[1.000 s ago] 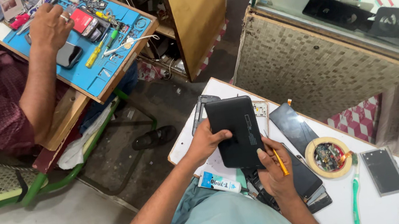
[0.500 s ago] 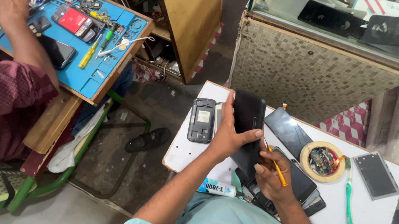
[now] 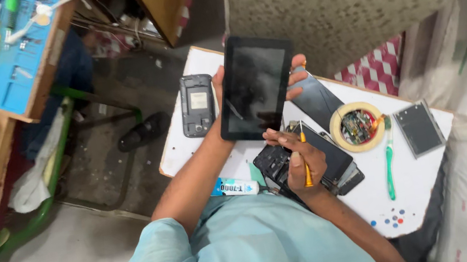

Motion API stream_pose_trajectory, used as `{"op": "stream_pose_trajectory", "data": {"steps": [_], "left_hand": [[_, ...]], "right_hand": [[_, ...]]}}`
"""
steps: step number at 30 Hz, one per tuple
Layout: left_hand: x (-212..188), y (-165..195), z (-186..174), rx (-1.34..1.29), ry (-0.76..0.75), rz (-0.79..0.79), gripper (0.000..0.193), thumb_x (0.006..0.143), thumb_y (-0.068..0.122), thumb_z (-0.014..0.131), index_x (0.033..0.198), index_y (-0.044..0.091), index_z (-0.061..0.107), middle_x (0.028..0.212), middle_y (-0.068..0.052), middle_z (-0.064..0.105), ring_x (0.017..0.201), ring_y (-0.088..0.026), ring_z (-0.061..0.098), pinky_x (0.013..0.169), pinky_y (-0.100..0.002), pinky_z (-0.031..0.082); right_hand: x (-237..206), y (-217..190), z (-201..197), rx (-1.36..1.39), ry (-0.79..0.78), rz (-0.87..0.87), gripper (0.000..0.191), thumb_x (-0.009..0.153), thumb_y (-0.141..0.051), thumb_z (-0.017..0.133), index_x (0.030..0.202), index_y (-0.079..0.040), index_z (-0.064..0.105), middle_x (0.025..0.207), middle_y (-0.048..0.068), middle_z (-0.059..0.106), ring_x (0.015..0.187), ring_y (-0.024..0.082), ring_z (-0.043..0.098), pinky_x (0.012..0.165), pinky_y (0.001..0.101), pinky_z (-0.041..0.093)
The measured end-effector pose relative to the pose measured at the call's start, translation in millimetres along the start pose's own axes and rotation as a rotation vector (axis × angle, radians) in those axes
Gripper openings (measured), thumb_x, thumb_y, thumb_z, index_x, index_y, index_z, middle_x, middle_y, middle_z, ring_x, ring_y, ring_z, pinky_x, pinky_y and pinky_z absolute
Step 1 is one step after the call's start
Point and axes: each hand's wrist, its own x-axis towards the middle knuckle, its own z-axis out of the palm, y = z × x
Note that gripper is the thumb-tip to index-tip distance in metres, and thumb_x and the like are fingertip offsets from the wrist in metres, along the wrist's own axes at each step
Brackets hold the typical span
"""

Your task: The person disassembles a black tablet, removes the back cover, and inspects the internal components. They then reassemble the tablet, using a screwdriver to secure the back cover.

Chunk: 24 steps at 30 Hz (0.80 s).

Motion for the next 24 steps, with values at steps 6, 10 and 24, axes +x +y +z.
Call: {"op": "stream_pose_trajectory", "data": {"steps": [6,10,24], "left_hand": [[7.4,8.9,-8.1,-0.054,-0.064,-0.039,0.113,0.088,0.065,0.071,0.165,-0.001,0.020,0.169,-0.033,0.014,0.154,-0.054,0.023,0.119,-0.057,0.040],[2.2,13.1,-17.9,-0.057,-0.058,-0.027,0.116,0.086,0.065,0.073,0.165,-0.001,0.019,0.170,-0.033,0.011,0.155,-0.054,0.021,0.121,-0.056,0.040],[-2.2,24.7,-40.8,-0.153,-0.158,-0.049,0.119,0.083,0.064,0.076,0.163,-0.002,0.018,0.168,-0.031,0.009,0.154,-0.050,0.020,0.120,-0.054,0.042]], "right_hand": [[13.8,2.5,8.5,-0.274,-0.018,-0.121,0.026,0.112,-0.019,0.047,0.125,0.003,0.053,0.124,0.029,0.067,0.110,0.034,0.071,0.093,0.0445,0.065],[16.2,5.1,14.6,-0.428,-0.052,-0.154,0.018,0.110,-0.011,0.048,0.124,0.000,0.050,0.122,0.027,0.069,0.107,0.033,0.071,0.095,0.0446,0.061],[2.9,33.3,28.3,-0.365,0.110,-0.009,0.029,0.112,-0.004,0.046,0.139,-0.006,0.034,0.142,0.025,0.051,0.123,0.026,0.060,0.105,0.0383,0.055]]}}
